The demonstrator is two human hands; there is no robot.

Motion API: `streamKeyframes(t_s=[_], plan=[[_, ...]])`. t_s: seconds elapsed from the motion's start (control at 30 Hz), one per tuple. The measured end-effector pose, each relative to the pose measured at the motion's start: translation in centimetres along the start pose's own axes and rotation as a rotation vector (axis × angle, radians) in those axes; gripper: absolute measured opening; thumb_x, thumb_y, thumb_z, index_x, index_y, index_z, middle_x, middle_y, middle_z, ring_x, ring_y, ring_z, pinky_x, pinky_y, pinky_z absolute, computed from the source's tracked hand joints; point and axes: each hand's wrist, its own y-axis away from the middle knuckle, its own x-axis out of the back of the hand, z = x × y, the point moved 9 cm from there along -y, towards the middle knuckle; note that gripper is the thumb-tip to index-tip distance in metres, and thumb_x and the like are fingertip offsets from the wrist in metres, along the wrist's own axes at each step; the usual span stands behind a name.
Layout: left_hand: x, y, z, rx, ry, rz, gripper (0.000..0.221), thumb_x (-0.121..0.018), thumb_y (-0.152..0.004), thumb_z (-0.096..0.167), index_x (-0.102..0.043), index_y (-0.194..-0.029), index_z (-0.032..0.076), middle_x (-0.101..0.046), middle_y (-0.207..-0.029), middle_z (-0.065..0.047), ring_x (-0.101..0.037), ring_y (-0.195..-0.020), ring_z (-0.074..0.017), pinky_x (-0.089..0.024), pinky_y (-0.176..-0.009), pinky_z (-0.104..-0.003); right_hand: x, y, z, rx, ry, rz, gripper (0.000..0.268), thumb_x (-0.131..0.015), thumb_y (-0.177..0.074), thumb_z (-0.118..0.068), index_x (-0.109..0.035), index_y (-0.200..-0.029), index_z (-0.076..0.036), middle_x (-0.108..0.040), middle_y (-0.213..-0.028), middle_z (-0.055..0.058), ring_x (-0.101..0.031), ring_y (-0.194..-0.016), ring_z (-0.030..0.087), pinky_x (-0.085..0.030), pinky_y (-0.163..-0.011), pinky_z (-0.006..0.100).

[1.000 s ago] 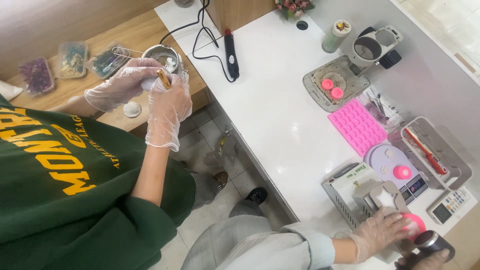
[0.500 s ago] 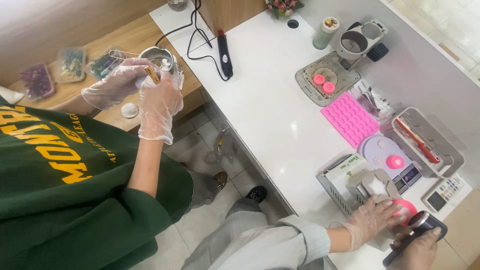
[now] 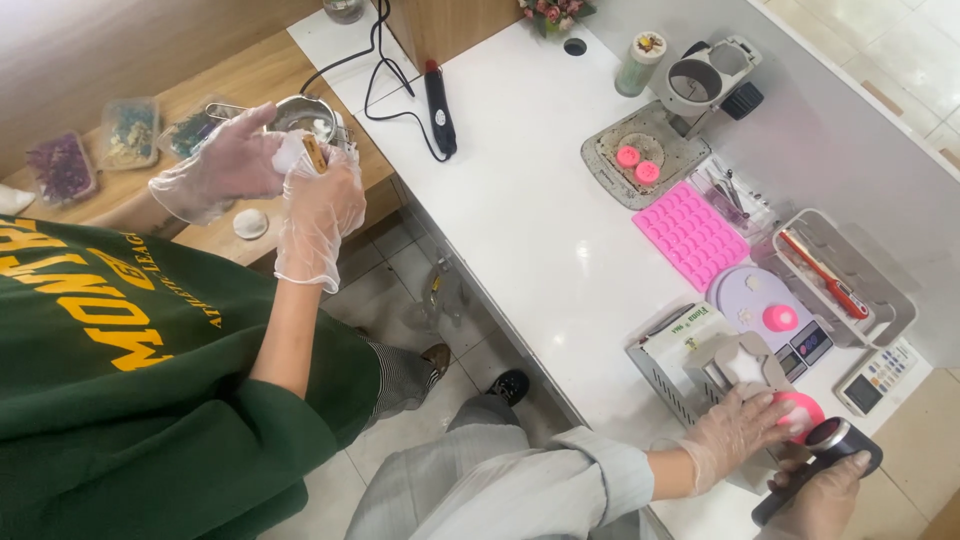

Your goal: Using a handheld heating tool to smooth and finish the surface of a pink wax candle.

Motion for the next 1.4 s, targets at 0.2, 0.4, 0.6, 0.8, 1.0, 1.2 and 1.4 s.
streamKeyframes(t_s=[0.2,0.4,0.6,0.8,1.0,1.2,1.4], plan=[[-3.9,-0.7,-11.4,-0.297,1.375,0.024,0.027,-0.071,-0.090,0.027,-0.070,-0.111,0.009,-0.068,-0.107,-0.008,-0.066,-0.101,-0.0199,-0.053,-0.083,-0.031,-0.6,0.6,-0.6,-0.050,0.039,-0.009,0.060,-0.022,-0.123,-0.057,-0.056,-0.125,-0.007,-0.058,-0.077,0.005,-0.048,-0.055,0.014,-0.040,-0.048,0.027],[-7.8,-0.1,-13.8,0.201,1.982,-0.146,0.023,-0.065,-0.088,0.026,-0.077,-0.102,0.012,-0.070,-0.119,-0.009,-0.063,-0.119,-0.0277,-0.050,-0.102,-0.037,1.2,-0.5,3.6,-0.038,0.040,0.039,0.063,-0.026,-0.122,-0.060,-0.056,-0.127,-0.005,-0.052,-0.078,0.006,-0.045,-0.055,0.018,-0.040,-0.048,0.031],[-6.1,0.7,-9.3,0.317,2.219,-0.261,0.020,-0.067,-0.091,0.013,-0.079,-0.103,0.003,-0.069,-0.127,-0.007,-0.064,-0.120,-0.0275,-0.048,-0.108,-0.037,3.5,-1.4,7.9,-0.152,-0.095,0.035,0.071,-0.020,-0.116,-0.072,-0.054,-0.135,-0.013,-0.050,-0.076,0.007,-0.042,-0.055,0.019,-0.039,-0.050,0.032],[-3.1,-0.9,-9.9,-0.126,1.944,-0.272,0.022,-0.069,-0.087,0.008,-0.076,-0.106,0.002,-0.069,-0.120,-0.009,-0.064,-0.119,-0.0267,-0.049,-0.103,-0.041,5.8,-2.5,9.1,-0.205,-0.151,0.021,0.086,-0.016,-0.106,-0.089,-0.052,-0.136,-0.017,-0.047,-0.075,0.006,-0.041,-0.055,0.020,-0.040,-0.052,0.036],[1.0,-1.2,-7.7,-0.270,1.347,-0.164,0.033,-0.067,-0.075,-0.005,-0.070,-0.108,-0.001,-0.067,-0.118,-0.014,-0.068,-0.109,-0.0282,-0.052,-0.093,-0.043,7.5,-2.9,11.1,-0.336,-0.208,0.020,0.089,-0.007,-0.101,-0.091,-0.052,-0.131,-0.020,-0.049,-0.074,0.006,-0.040,-0.053,0.022,-0.037,-0.052,0.038],[4.6,-0.7,-4.3,-0.451,0.912,-0.019,0.031,-0.065,-0.077,-0.009,-0.070,-0.106,0.001,-0.067,-0.115,-0.017,-0.067,-0.110,-0.0299,-0.051,-0.100,-0.046,7.7,-1.1,9.6,-0.364,-0.322,-0.017,0.083,-0.012,-0.102,-0.088,-0.053,-0.122,-0.019,-0.049,-0.075,0.002,-0.039,-0.055,0.016,-0.035,-0.053,0.033],[27.2,-5.3,-33.2,-0.374,1.966,0.289,0.057,-0.052,-0.090,0.018,-0.039,-0.146,0.015,-0.041,-0.144,-0.005,-0.044,-0.130,-0.0237,-0.037,-0.111,-0.047,4.5,0.8,6.5,-0.390,-0.818,-0.291,0.077,-0.026,-0.108,-0.077,-0.058,-0.116,-0.007,-0.051,-0.077,-0.002,-0.041,-0.059,0.008,-0.038,-0.056,0.025]])
